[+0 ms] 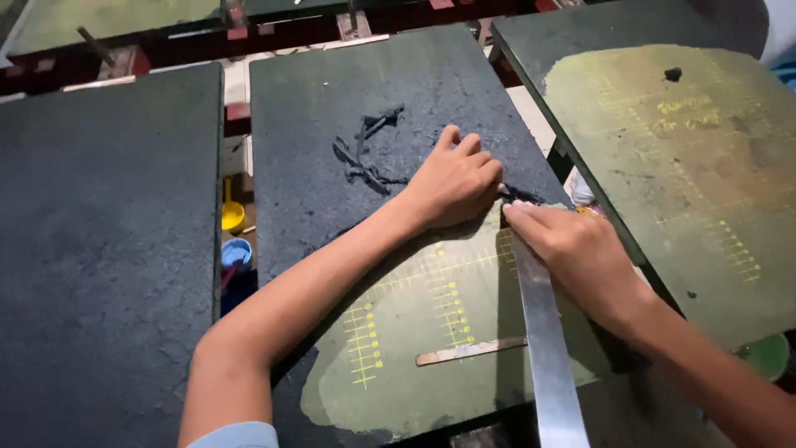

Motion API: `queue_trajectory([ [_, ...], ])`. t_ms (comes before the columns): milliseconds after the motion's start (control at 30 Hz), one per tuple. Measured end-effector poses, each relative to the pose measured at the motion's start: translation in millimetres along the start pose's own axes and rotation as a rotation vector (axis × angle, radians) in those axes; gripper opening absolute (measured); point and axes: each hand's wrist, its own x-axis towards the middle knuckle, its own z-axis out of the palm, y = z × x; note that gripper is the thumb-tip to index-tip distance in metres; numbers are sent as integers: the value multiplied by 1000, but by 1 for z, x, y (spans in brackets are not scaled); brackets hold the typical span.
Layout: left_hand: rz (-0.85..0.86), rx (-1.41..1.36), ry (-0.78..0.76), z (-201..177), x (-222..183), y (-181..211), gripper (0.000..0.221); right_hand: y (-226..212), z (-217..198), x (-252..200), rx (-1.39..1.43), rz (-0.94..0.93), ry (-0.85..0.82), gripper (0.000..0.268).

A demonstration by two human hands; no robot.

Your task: Scraping dried ink or adhesive residue off a screen printing platen using a metal ruler as a scraper.

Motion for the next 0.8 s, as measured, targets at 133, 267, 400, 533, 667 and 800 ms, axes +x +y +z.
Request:
queue_trajectory([
  [133, -15, -48, -21, 0, -4, -3, 21, -4, -3, 2, 23, 20, -54, 27],
  [267, -185, -333, -172, -14, -5, -8, 16, 1, 2, -1, -59, -27, 71, 24],
  [400, -314, -561, -301, -21, 1, -9, 17, 0, 10, -2, -96, -39, 66, 22],
  [533, -386, -645, -352, -33, 8, -9, 23, 8, -11, 3, -116, -50, 73, 21],
  [667, -423, -663, -291, -45, 20, -14, 26, 39, -53, 14, 173, 32, 143, 26],
  [800, -130, -537, -312, -47, 28, -6, 20, 87, -51, 11, 310, 458, 296, 21],
])
